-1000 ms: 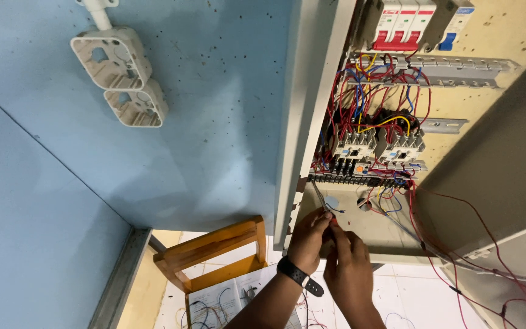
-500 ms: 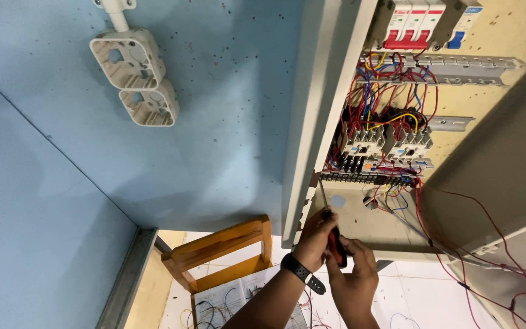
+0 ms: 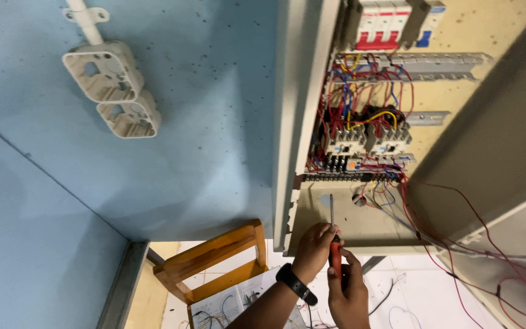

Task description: Wiring and assembling components within an electrical control panel, including stripping wires and tightening terminal screws.

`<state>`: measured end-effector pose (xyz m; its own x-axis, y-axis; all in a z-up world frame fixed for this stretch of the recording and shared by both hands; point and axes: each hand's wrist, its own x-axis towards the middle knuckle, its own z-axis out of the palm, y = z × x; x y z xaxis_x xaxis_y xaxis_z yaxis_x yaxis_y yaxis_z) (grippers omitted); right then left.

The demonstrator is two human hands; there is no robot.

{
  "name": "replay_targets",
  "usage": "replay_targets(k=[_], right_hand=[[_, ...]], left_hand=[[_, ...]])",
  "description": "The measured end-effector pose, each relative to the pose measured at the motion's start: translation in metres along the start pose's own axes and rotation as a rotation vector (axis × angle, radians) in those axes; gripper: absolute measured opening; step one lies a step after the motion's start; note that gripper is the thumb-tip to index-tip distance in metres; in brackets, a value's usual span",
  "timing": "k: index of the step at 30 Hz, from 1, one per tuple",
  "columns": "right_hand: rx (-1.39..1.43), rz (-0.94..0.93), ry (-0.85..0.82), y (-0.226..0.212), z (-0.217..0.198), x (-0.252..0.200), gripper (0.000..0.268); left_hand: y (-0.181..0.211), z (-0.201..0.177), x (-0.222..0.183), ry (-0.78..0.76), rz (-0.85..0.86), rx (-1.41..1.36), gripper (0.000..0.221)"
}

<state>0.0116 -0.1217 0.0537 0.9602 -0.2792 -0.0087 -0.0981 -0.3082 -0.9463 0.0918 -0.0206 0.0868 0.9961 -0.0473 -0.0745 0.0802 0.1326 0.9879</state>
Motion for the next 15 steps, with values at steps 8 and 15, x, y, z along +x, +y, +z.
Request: replay_targets(k=[8, 15], right_hand=[[0.058, -0.1, 0.06, -0.016, -0.022, 0.017, 0.05], [-0.02, -0.171, 0.07, -0.023, -0.028, 0.046, 0.055]], left_hand=[[-0.018, 0.017, 0.042, -0.02, 0.111, 0.057, 0.035], [-0.033, 0.031, 0.08, 0.029, 0.125, -0.214, 0.035]])
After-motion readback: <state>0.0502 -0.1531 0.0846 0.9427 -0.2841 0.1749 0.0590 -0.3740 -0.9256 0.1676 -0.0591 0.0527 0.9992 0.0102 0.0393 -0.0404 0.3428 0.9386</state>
